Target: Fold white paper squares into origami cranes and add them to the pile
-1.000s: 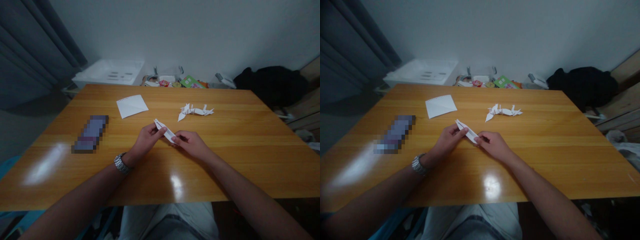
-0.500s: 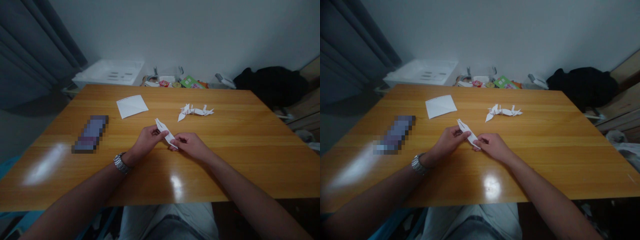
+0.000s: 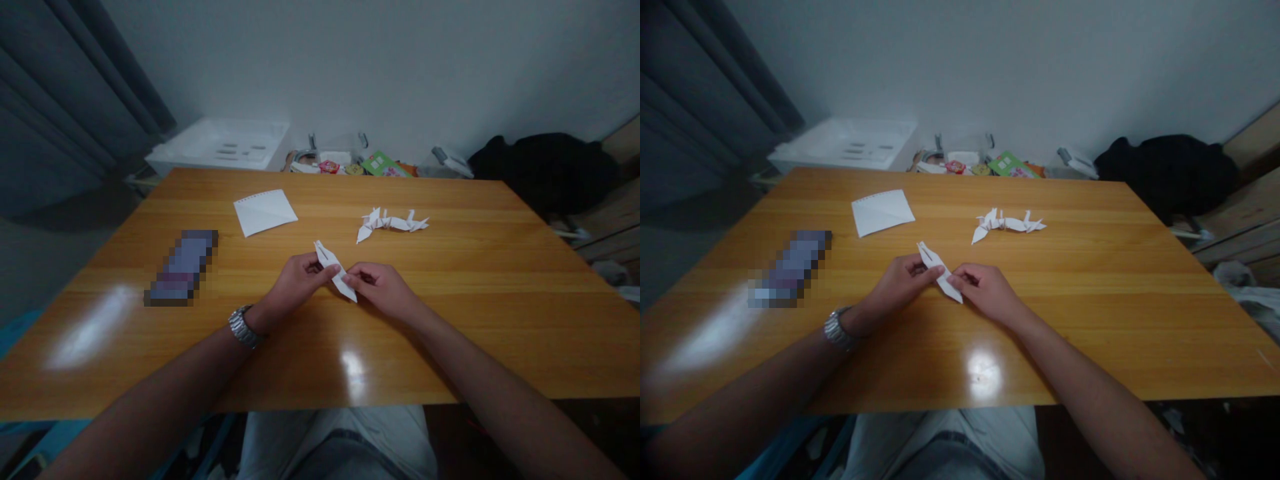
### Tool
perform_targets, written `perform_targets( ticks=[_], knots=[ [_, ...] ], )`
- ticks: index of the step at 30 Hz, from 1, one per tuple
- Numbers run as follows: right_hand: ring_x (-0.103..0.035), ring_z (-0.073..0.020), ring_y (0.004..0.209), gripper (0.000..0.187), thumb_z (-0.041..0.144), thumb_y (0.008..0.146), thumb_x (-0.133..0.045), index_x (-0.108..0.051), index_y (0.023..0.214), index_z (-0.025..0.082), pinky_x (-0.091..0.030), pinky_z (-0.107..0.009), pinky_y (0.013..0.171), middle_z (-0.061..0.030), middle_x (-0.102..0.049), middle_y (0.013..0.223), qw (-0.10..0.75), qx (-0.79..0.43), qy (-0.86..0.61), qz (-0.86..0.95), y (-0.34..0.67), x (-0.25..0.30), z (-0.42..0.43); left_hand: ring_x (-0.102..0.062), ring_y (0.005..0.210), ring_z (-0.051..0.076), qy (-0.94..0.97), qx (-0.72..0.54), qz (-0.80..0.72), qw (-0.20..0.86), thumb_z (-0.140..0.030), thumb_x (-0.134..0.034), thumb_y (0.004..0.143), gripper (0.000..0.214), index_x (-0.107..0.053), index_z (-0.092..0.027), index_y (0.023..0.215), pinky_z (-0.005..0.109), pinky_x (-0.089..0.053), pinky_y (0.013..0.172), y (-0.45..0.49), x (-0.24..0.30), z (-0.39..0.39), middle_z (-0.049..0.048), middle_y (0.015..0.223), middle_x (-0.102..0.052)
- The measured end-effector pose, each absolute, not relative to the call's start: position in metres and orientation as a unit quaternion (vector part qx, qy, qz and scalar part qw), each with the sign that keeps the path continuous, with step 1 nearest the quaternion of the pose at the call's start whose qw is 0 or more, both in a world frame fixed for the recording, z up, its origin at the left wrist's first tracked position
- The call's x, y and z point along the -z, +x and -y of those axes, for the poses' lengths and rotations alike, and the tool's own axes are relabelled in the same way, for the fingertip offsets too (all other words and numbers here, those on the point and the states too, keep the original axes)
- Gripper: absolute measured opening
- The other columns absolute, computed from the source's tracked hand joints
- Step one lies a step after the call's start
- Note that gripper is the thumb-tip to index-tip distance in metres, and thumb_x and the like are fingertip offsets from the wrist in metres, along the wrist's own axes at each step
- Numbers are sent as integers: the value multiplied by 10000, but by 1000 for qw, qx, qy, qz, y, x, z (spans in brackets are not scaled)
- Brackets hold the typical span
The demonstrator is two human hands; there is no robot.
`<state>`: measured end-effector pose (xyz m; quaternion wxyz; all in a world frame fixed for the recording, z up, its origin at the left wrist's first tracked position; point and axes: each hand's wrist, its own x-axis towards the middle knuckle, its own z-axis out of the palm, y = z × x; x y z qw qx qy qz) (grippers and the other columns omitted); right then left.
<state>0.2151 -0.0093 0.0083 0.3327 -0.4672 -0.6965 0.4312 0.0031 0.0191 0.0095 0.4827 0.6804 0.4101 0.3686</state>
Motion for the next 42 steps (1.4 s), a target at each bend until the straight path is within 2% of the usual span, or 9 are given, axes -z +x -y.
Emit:
perform_targets(
  ticks=[7,14,20,25,29,36,42],
  knots=[
    [-548,-155,688,290,422,970,-587,-674,811,197,-408,-276,651,-3,-651,748,333,-431,-466,697,214,-11,11,-647,737,155,677,-374,-423,472,-455,-666,900,321,-696,-143,830,249,-509,663,4,-14,-17,51,833,-732],
    [-586,-162,704,291,442,953,-610,-704,832,194,-434,-281,667,-17,-700,782,328,-443,-472,689,212,-7,11,-679,801,176,644,-391,-423,502,-473,-704,868,333,-704,-144,914,266,-540,710,3,-11,-20,68,901,-752],
    [-578,-152,666,255,416,936,-633,-728,861,191,-423,-277,629,-17,-709,772,322,-442,-481,685,212,-4,12,-672,765,161,640,-382,-411,525,-467,-738,842,325,-711,-143,858,262,-540,699,1,-10,-22,60,872,-754],
    [-639,-166,750,197,380,901,-674,-714,925,189,-479,-290,705,-39,-741,875,349,-478,-461,661,210,-5,13,-678,777,162,648,-372,-412,522,-452,-741,847,311,-738,-142,869,264,-539,701,2,-9,-21,67,890,-764],
    [-631,-169,750,223,409,917,-665,-715,916,191,-472,-294,708,-35,-729,849,342,-465,-467,670,211,-3,11,-693,800,179,647,-370,-415,522,-472,-741,847,331,-757,-146,903,281,-549,716,4,-6,-19,79,921,-775],
    [-636,-172,750,215,407,910,-674,-695,878,195,-474,-295,700,-33,-729,845,346,-470,-466,665,212,-5,10,-702,788,182,647,-375,-423,512,-533,-615,940,407,-771,-161,879,271,-558,717,1,-4,-21,59,829,-769],
    [-630,-163,730,235,422,891,-690,-685,867,189,-485,-295,697,-29,-722,825,350,-495,-465,646,208,-8,13,-691,778,179,675,-372,-428,471,-515,-609,949,407,-760,-160,822,260,-543,685,-1,-4,-21,59,822,-766]
  ],
)
